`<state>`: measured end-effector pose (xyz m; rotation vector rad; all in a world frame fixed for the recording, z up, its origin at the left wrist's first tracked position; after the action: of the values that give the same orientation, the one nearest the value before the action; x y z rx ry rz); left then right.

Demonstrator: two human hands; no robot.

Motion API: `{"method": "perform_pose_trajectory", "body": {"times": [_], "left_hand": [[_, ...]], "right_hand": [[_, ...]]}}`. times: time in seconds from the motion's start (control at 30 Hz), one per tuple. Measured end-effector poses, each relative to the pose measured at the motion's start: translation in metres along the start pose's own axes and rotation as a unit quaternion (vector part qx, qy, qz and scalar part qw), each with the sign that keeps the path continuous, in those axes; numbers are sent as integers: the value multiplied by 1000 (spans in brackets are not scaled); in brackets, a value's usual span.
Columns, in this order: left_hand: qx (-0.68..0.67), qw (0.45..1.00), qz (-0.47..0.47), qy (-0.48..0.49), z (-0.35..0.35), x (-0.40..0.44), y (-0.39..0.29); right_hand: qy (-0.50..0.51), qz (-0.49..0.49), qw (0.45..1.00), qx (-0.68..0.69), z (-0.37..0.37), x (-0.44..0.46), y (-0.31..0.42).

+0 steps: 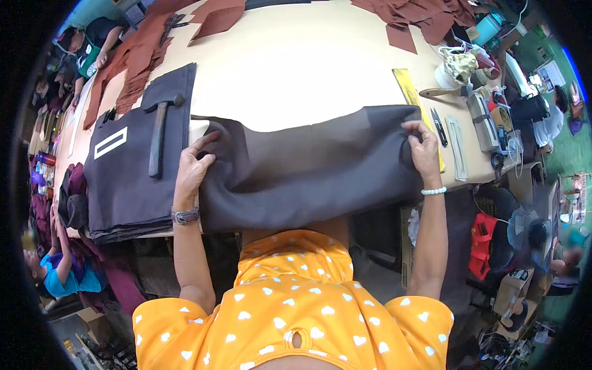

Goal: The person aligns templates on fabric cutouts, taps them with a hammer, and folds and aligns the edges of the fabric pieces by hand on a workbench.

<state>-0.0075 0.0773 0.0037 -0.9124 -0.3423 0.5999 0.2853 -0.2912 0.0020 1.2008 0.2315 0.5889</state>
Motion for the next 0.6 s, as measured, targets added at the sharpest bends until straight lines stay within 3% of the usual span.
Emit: {"method": "perform_pose_trajectory", "body": {"times": [0.13, 0.23, 0.3, 0.33, 0.37, 0.43, 0.47, 0.53, 0.6], "left_hand": [[-42, 998, 26, -27, 0, -6, 23], [-74, 995, 57, -45, 1, -10, 26], [-52, 996, 35, -62, 10, -5, 27], [-106, 988, 19, -107, 11, -8, 16], [-92, 992, 11, -87, 14, -9, 8], [-65, 997, -8, -48, 19, -8, 0], [14, 999, 30, -5, 18, -7, 5], [119, 993, -12, -19, 12, -5, 3], [206, 977, -38, -36, 10, -1, 2]], "right_hand": [[48, -59, 987, 140, -3, -12, 12], [-18, -6, 999, 47, 2, -12, 28], [-65, 3, 993, 98, 11, -4, 20], [-76, 10, 989, 125, 15, -1, 21], [-87, 18, 984, 152, 19, -1, 23], [-50, 7, 996, 73, 14, 1, 28], [-15, 44, 999, -18, 9, 5, 26], [25, 65, 973, -218, -2, 7, 15], [6, 114, 974, -196, -3, 11, 21]]}}
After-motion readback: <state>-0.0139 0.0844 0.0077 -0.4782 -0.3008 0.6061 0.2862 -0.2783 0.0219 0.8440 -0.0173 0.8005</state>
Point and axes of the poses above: each hand's wrist, its own x-axis towards the middle knuckle, its own z-axis out of the back of the hand, y = z × x, the point moved 4 cm from there along x, towards the middle knuckle, and after that the axes turned 15 degrees about x, right-handed, at the moved point
